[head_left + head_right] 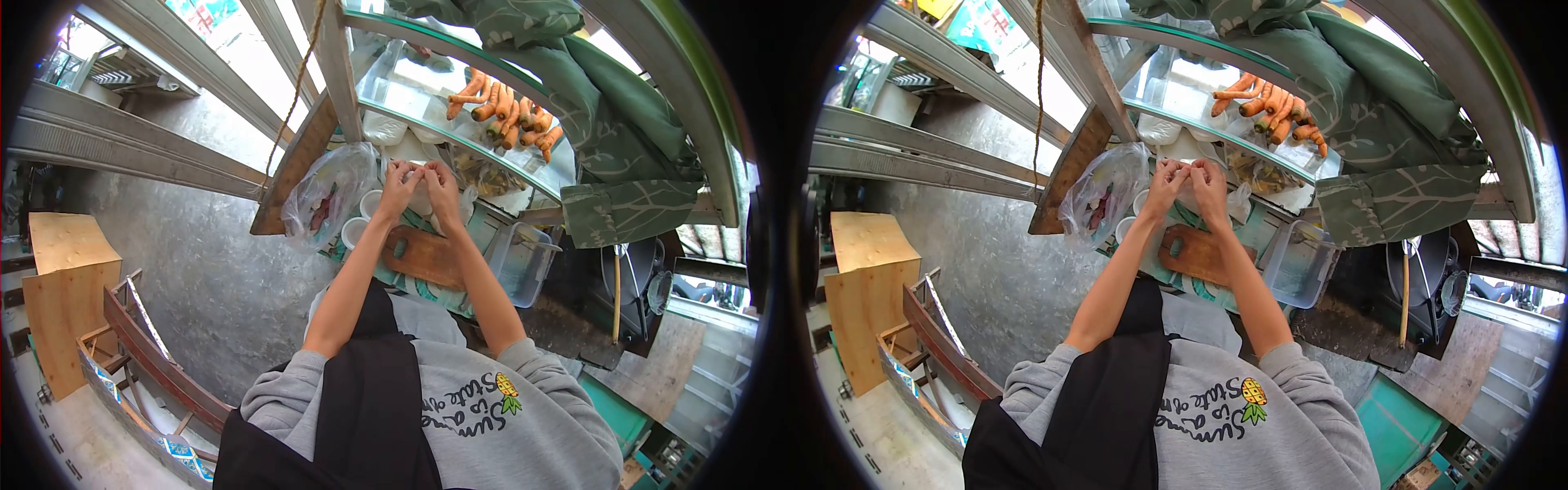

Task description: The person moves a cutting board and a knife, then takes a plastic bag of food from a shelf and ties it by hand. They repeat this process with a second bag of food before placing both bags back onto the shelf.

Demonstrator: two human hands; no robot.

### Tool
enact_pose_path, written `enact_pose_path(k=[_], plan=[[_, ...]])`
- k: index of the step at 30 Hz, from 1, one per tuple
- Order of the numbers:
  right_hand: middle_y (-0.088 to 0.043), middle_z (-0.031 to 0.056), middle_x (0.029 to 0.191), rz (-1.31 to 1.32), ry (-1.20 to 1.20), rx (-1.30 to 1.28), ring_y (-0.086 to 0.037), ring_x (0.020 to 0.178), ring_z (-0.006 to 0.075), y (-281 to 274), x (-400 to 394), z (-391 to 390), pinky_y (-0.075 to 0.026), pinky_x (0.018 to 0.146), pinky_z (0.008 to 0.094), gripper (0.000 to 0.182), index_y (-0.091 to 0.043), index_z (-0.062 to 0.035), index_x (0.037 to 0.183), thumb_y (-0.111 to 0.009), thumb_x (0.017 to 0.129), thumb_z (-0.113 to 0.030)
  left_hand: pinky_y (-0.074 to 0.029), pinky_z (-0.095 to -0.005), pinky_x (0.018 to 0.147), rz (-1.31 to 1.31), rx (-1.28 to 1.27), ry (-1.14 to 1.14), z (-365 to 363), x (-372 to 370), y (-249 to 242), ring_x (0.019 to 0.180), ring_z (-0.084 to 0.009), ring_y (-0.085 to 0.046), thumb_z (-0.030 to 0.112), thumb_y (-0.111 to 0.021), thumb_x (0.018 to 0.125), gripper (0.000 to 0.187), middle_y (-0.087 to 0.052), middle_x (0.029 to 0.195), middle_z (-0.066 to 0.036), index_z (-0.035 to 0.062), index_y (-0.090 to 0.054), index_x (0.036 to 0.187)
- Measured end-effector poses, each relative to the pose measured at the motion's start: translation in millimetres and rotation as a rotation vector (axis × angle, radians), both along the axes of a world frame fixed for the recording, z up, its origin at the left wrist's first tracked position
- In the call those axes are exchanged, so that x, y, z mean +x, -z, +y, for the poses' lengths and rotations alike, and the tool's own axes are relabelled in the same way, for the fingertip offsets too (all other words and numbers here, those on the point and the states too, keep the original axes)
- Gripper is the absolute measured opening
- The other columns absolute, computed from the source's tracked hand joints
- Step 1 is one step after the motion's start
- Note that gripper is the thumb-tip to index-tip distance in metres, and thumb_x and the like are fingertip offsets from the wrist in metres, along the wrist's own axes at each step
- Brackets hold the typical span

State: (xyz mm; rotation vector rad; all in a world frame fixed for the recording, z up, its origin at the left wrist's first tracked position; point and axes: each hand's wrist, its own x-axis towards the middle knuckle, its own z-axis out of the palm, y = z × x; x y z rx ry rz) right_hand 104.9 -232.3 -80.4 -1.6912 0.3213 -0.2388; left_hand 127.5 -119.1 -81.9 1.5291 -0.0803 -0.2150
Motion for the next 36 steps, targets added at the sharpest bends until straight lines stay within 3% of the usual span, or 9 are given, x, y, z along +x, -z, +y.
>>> enact_pose_path(k=[2,4,8,12,18,22,28,30,36], plan=[[-0.052,0.0071,0.075,0.033,-0.068,0.018,-0.049,0.068,0.0183,-10.7,0.5,-12.4,-0.04,0.063,0.0323,0.021,-0.059,-0.0015,0.083,-0.06,0.08,-0.022,-0.034,-0.0244,0.086,0.031,0.052,0.051,9.0,4.0,-5.9,0.095,-0.0128,-0.039,0.021,-0.061,0.088,0.016,-0.041,0.097,-0.002,0.006,-0.065,0.091],[-0.054,0.0062,0.075,0.023,-0.318,-0.342,-0.048,0.068,0.0146,-30.8,6.1,-28.6,-0.04,0.063,0.0293,0.024,-0.061,-0.0016,0.085,-0.063,0.079,-0.025,-0.035,-0.0254,0.086,0.016,0.117,0.104,20.1,7.8,-10.3,0.096,-0.0125,-0.043,0.022,-0.06,0.088,0.018,-0.045,0.099,-0.002,0.0061,-0.065,0.094],[-0.06,0.0032,0.076,0.168,-0.575,-0.215,-0.049,0.069,0.0097,-49.2,19.4,-47.6,-0.04,0.063,0.0265,0.027,-0.061,-0.0001,0.088,-0.062,0.082,-0.027,-0.037,-0.0255,0.084,0.118,0.025,0.252,26.0,7.8,-14.3,0.095,-0.0123,-0.049,0.019,-0.061,0.086,0.018,-0.051,0.1,-0.002,0.0061,-0.064,0.098],[-0.057,-0.0018,0.079,0.449,-0.441,0.025,-0.047,0.072,0.0082,-59.2,22.5,-45.6,-0.04,0.066,0.0237,0.024,-0.061,-0.0053,0.09,-0.054,0.088,-0.028,-0.04,-0.0263,0.082,-0.031,0.038,0.146,20.3,3.5,-18.2,0.092,-0.0126,-0.052,0.017,-0.063,0.083,0.022,-0.058,0.101,-0.003,0.0066,-0.064,0.102],[-0.054,-0.0023,0.085,0.515,-0.383,0.452,-0.044,0.072,0.0071,-53.0,15.4,-47.8,-0.04,0.067,0.023,0.02,-0.061,-0.0065,0.094,-0.05,0.088,-0.022,-0.042,-0.0281,0.079,-0.202,0.207,0.162,19.1,4.0,-19.6,0.09,-0.0148,-0.053,0.02,-0.067,0.08,0.023,-0.059,0.1,-0.004,0.0084,-0.066,0.101],[-0.054,-0.0013,0.087,0.553,-0.376,0.513,-0.046,0.078,0.0078,-55.3,17.6,-53.3,-0.041,0.068,0.0235,0.022,-0.061,-0.0059,0.1,-0.048,0.089,-0.019,-0.043,-0.0291,0.078,-0.217,0.272,0.08,14.3,4.4,-22.1,0.087,-0.0157,-0.053,0.024,-0.068,0.079,0.023,-0.059,0.097,-0.004,0.0065,-0.067,0.094],[-0.057,0.0034,0.098,0.382,-0.501,0.08,-0.056,0.088,0.0138,-81.4,2.4,-46.9,-0.045,0.077,0.0269,0.031,-0.058,-0.007,0.114,-0.053,0.085,-0.018,-0.046,-0.0273,0.065,-0.125,0.303,0.15,12.9,20.1,-30.8,0.07,-0.0132,-0.056,0.029,-0.068,0.08,0.029,-0.064,0.079,-0.006,0.0003,-0.066,0.086],[-0.061,0.0061,0.098,0.146,-0.491,-0.253,-0.06,0.084,0.0161,-76.8,-2.8,-42.6,-0.048,0.076,0.0302,0.035,-0.056,-0.0069,0.116,-0.06,0.082,-0.015,-0.045,-0.0269,0.062,-0.099,0.294,0.125,9.1,21.8,-28.9,0.066,-0.0122,-0.055,0.029,-0.067,0.081,0.03,-0.063,0.074,-0.006,-0.0011,-0.065,0.085],[-0.063,0.0076,0.084,0.099,-0.417,-0.244,-0.062,0.074,0.0146,-61.3,4.6,-46.4,-0.05,0.069,0.0293,0.023,-0.06,-0.0017,0.105,-0.061,0.083,-0.011,-0.044,-0.027,0.058,0.009,0.369,0.115,10.2,25.9,-28.1,0.061,-0.0106,-0.054,0.028,-0.064,0.081,0.032,-0.062,0.066,-0.006,-0.0037,-0.066,0.081]])
